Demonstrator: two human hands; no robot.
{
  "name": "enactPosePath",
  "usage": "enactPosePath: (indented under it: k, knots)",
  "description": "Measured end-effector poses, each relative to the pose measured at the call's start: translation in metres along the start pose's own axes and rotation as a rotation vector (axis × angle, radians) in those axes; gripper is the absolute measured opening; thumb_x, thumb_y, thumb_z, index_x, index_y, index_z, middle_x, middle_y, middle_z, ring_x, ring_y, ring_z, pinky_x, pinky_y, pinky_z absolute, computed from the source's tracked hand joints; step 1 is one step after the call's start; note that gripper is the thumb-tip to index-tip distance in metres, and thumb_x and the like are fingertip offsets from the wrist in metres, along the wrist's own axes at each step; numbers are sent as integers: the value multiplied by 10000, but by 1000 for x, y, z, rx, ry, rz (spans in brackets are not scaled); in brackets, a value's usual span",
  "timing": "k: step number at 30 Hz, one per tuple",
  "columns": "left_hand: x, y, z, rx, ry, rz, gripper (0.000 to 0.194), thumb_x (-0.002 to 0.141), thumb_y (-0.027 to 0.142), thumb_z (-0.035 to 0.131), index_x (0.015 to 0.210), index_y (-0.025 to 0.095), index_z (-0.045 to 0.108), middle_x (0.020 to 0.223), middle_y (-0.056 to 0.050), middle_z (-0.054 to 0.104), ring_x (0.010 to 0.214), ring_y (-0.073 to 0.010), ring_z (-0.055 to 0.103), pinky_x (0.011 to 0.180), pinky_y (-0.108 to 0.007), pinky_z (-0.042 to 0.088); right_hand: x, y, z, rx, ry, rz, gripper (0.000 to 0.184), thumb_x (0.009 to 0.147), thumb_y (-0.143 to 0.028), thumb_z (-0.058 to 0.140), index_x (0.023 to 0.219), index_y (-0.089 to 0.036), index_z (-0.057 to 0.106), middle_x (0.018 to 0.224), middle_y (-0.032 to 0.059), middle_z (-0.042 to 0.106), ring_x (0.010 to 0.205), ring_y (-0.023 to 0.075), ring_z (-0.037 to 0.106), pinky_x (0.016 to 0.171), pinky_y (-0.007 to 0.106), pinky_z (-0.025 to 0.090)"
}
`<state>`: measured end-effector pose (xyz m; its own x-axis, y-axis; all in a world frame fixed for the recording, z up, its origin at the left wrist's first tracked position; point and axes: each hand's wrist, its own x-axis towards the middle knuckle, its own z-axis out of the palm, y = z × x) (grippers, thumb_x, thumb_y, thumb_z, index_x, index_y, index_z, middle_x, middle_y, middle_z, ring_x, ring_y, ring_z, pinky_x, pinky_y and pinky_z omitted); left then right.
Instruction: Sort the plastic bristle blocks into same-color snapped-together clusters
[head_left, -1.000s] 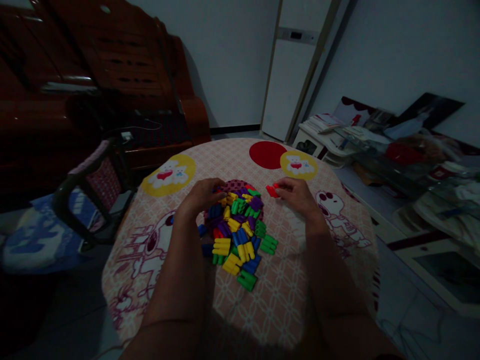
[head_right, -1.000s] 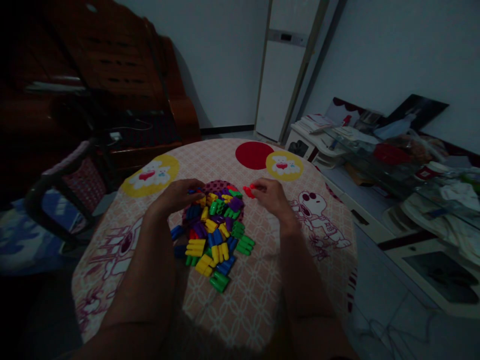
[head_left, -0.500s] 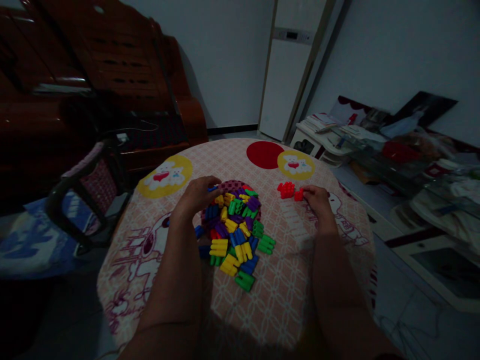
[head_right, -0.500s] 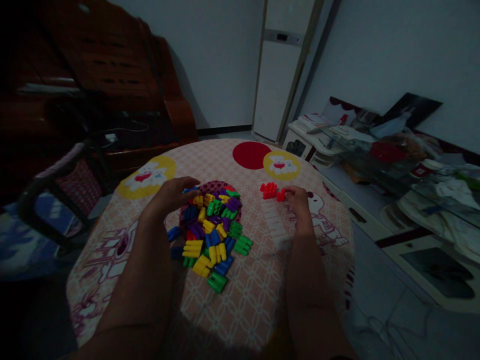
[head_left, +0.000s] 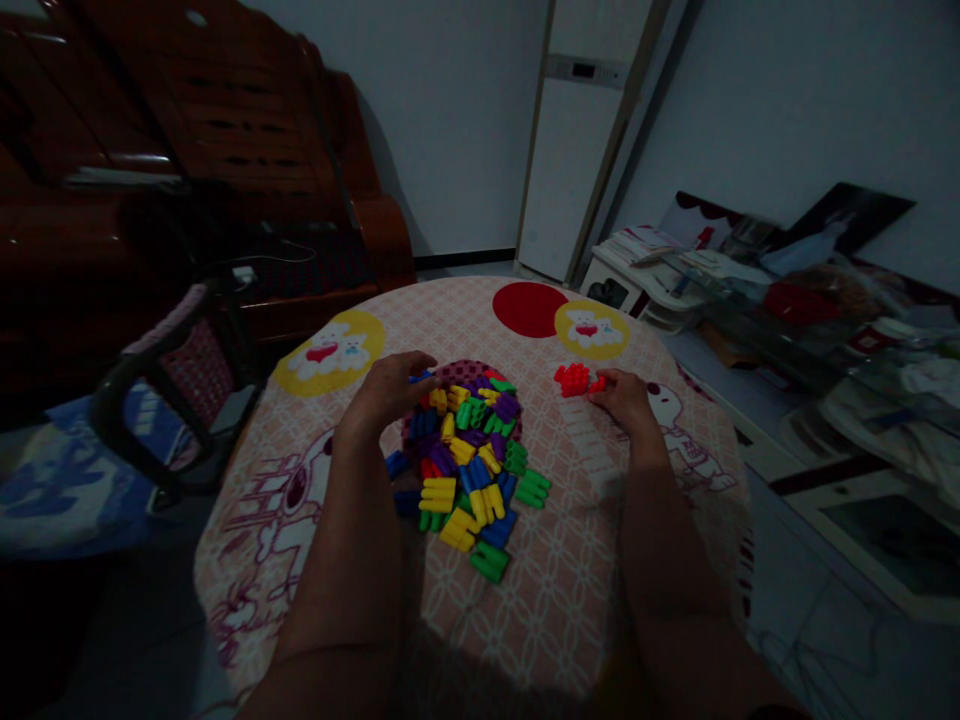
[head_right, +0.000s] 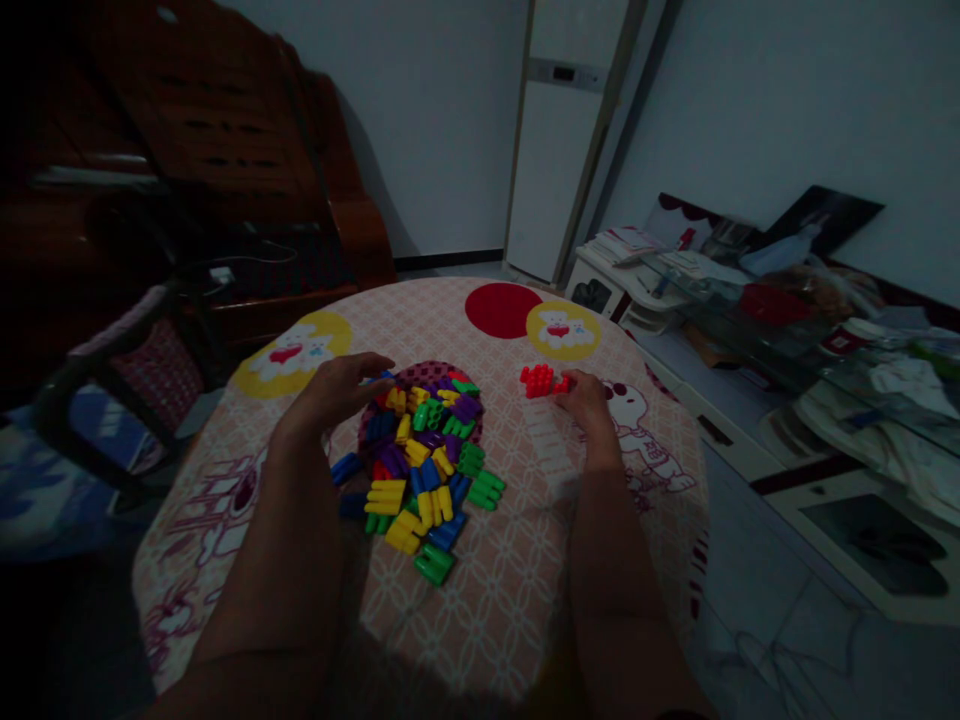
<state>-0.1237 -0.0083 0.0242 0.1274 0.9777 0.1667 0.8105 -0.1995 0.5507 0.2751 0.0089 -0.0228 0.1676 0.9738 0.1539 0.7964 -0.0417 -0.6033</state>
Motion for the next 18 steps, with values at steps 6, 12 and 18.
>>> enactPosePath:
  k: [6,12,18]
  knots:
    - [0,-1,-1,-8,-20,-13,398,789,362,629,1122,178,747,1132,-124,767,1031,-287,711,946,-390,541,1,-5,5,126,0,-72,481,639,-159,718,1118,-137,761,1003,107,792,889,241,730,838,357,571]
    - [-1,1,-2,-3,-12,-29,398,780,346,632,1125,187,749,1129,-110,770,1008,-271,715,938,-388,545,1,-2,10,199,-9,-78,491,631,-145,703,1119,-127,757,928,93,793,847,235,736,814,355,590]
    - [-4,11,-7,-71,-35,-18,397,749,310,647,1103,164,749,1038,-98,787,918,-251,731,883,-366,560,4,-7,1,170,118,-90,534,648,-116,645,1174,-110,737,988,124,778,862,243,727,845,390,590]
